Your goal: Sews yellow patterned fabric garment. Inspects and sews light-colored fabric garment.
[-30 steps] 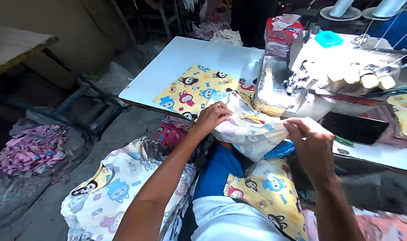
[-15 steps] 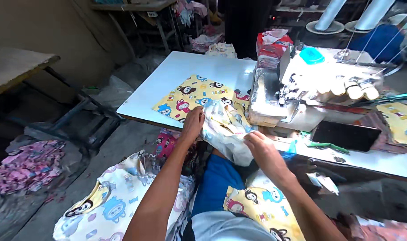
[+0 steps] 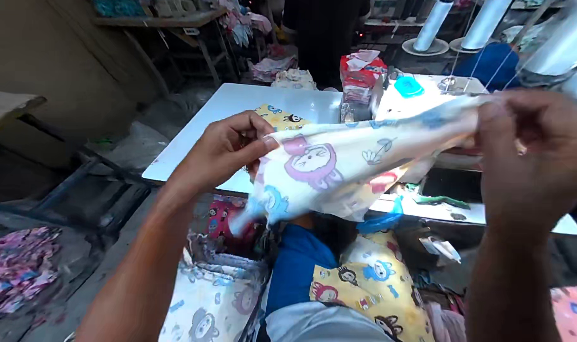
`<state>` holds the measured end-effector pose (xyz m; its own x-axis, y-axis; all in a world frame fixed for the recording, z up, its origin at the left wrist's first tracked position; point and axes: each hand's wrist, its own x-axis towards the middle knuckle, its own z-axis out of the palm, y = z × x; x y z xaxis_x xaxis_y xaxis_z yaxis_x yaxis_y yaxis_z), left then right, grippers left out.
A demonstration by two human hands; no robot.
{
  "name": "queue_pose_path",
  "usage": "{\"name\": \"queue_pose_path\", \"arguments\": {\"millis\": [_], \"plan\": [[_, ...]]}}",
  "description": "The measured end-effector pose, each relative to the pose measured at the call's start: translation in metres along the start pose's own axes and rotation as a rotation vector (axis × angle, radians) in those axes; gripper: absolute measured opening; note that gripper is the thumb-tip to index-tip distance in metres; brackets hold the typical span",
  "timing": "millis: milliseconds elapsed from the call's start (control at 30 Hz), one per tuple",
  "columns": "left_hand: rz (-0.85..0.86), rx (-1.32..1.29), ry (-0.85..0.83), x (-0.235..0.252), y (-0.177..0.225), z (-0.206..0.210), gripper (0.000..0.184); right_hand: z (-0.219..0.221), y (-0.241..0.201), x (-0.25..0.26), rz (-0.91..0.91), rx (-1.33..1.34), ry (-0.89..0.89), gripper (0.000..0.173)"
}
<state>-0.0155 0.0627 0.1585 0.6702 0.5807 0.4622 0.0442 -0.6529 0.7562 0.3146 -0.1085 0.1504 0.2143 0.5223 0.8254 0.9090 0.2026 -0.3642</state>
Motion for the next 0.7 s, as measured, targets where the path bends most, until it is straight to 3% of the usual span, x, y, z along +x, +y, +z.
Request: {"name": "queue_pose_path", "arguments": {"millis": [67, 133, 233, 367, 433, 500, 600, 700], "plan": [[0.069, 0.135, 0.028, 0.007, 0.019, -0.011, 0.009, -0.007, -0.015, 0.005, -0.091, -0.017, -0.059, 0.027], [0.086, 0.086, 0.121, 0.016, 0.035, -0.025, 0.008, -0.011, -0.017, 0.006, -0.162, 0.025, -0.215, 0.021], [0.144, 0.119, 0.054, 0.028, 0.043, -0.039, 0.008, -0.021, 0.0, 0.008, -0.036, 0.187, -0.171, 0.022], [0.252, 0.61, 0.013, 0.044, 0.04, -0.06, 0.027, -0.019, 0.002, 0.002, 0.041, 0.149, -0.345, 0.021], [0.284, 0.808, 0.034, 0.052, 0.033, -0.072, 0.033, -0.016, 0.009, 0.003, 0.099, 0.172, -0.332, 0.021], [0.321, 0.668, 0.034, 0.053, 0.023, -0.076, 0.028, -0.012, 0.013, 0.001, 0.146, 0.247, -0.288, 0.02], [0.181, 0.365, 0.141, 0.046, 0.046, -0.035, 0.011, -0.003, 0.014, -0.007, 0.233, 0.304, -0.344, 0.018], [0.208, 0.669, 0.206, 0.044, 0.042, -0.031, 0.023, 0.006, 0.019, -0.013, 0.344, 0.352, -0.43, 0.016]]}}
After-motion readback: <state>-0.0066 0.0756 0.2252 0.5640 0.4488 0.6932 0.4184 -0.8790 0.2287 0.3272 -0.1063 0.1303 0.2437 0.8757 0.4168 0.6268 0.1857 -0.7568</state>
